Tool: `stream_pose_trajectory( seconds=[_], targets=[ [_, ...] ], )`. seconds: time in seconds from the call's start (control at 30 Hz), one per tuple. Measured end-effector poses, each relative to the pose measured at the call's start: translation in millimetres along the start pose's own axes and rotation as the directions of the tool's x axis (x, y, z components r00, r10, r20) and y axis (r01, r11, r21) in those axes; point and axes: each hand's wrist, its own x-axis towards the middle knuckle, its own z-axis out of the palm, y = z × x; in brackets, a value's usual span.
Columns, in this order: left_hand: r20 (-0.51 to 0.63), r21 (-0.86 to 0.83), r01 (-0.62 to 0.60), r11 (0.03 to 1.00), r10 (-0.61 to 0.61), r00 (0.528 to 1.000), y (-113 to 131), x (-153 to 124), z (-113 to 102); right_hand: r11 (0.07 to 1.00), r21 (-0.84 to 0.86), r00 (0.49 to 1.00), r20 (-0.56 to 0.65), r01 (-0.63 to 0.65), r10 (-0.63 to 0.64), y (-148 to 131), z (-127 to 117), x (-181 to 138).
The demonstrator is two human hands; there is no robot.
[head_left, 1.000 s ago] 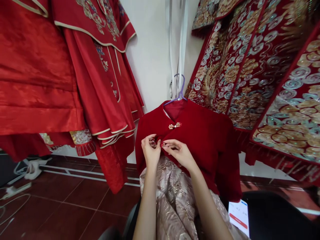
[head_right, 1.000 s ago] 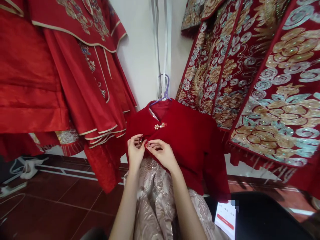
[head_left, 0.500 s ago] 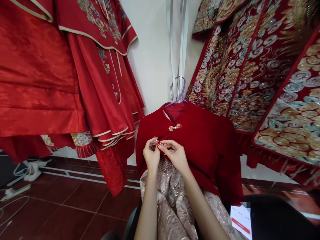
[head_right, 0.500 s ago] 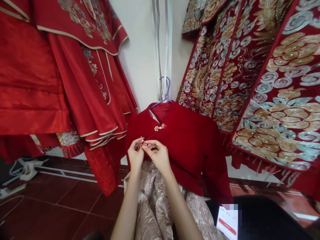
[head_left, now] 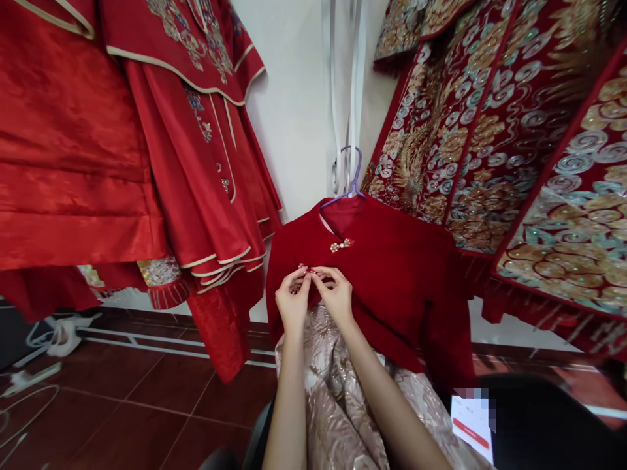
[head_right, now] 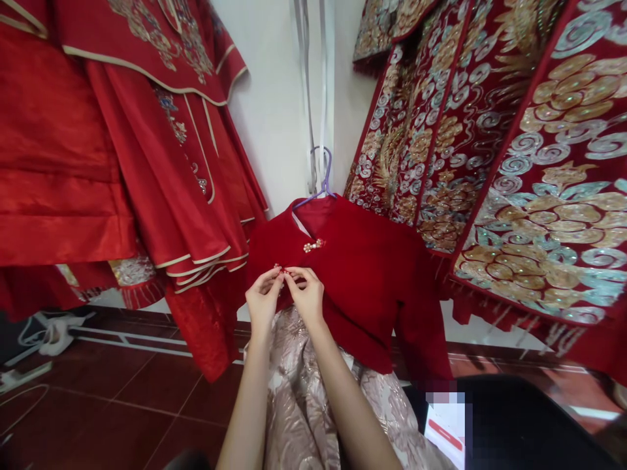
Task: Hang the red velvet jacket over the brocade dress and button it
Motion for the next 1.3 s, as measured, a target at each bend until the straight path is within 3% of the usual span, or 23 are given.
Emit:
stream_pose_trajectory(
  seconds=[0.2, 0.8, 1.3],
  targets=[
    [0.01, 0.138, -0.092, 0.986, 0.091, 0.996, 0.0, -1.3, -3.2, 0.999, -0.032, 0.999, -0.002, 0.035, -0.035, 0.4, 0.3, -3.1],
    [0.108, 0.321, -0.179, 0.93, 0.152, 0.982, -2.2, 1.8, -11.9, 0.991, -0.131, 0.997, -0.055, 0.037, -0.045, 3.6, 5.8, -7.2],
    [0.114, 0.269, -0.173, 0.948, 0.147, 0.983, -5.4, 0.6, -11.3, 0.911, -0.41, 0.996, -0.058, 0.04, -0.07, -5.8, 9.3, -10.0]
  ],
)
